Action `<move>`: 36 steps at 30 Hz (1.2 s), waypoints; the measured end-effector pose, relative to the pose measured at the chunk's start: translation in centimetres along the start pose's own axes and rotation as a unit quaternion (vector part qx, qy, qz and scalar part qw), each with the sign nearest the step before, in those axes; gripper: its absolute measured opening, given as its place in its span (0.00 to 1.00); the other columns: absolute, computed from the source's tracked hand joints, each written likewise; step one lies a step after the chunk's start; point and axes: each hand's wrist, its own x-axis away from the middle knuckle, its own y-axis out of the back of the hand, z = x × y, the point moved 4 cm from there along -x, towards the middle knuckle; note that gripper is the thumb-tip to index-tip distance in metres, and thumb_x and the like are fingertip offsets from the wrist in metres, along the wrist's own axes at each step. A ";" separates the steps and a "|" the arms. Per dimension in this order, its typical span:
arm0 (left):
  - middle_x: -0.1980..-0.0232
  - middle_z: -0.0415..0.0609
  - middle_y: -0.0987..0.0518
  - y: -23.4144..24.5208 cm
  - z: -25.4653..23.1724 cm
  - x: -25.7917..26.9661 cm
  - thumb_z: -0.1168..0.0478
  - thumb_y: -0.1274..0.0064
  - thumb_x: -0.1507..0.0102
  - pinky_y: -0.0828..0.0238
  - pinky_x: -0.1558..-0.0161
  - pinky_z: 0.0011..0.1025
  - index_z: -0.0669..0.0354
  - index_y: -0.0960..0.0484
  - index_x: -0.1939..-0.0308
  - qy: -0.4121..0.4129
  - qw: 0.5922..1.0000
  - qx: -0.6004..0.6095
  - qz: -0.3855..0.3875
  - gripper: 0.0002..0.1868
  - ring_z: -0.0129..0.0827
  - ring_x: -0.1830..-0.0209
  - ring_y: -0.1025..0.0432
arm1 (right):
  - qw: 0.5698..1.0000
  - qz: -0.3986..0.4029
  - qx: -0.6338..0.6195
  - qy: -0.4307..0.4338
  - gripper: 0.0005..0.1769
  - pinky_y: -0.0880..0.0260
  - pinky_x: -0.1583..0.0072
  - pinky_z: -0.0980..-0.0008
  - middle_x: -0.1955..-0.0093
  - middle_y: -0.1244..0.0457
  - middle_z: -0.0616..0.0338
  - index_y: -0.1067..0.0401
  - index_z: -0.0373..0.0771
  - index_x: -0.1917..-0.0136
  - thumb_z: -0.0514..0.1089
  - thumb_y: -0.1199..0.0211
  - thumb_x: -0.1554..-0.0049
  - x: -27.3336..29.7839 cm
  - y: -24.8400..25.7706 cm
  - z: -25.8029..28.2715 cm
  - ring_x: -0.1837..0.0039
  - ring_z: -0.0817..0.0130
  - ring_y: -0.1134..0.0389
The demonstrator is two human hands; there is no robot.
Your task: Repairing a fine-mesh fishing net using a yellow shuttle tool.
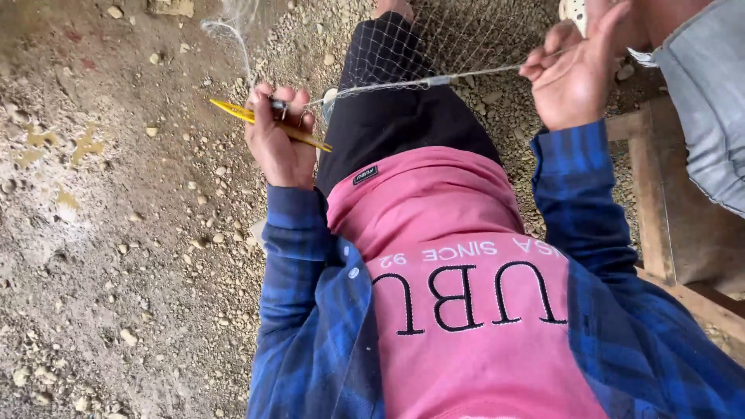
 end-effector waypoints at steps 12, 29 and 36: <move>0.80 0.42 0.32 3.0 2.2 0.4 0.59 0.60 0.43 0.43 0.81 0.23 0.54 0.30 0.67 -0.040 0.996 -0.014 -0.078 0.05 0.33 0.80 0.32 | 0.994 0.049 0.095 0.037 0.19 0.45 0.65 0.73 0.73 0.49 0.67 0.40 0.45 0.64 0.62 0.52 0.55 -0.2 0.2 -1.3 0.69 0.71 0.44; 0.82 0.42 0.32 3.2 3.5 1.4 0.61 0.67 0.40 0.42 0.83 0.24 0.56 0.32 0.70 -0.049 0.997 -0.031 -0.051 0.08 0.31 0.83 0.33 | 0.995 0.016 0.092 0.017 0.19 0.50 0.64 0.74 0.74 0.52 0.66 0.41 0.46 0.65 0.62 0.49 0.57 -2.1 3.3 -3.2 0.70 0.73 0.50; 0.81 0.43 0.30 5.3 4.7 0.5 0.60 0.65 0.41 0.41 0.82 0.24 0.55 0.31 0.69 0.006 0.994 -0.018 -0.112 0.08 0.32 0.81 0.31 | 0.997 0.007 0.072 0.008 0.18 0.52 0.64 0.77 0.76 0.54 0.67 0.44 0.47 0.70 0.61 0.45 0.58 -2.2 4.0 -3.7 0.71 0.76 0.51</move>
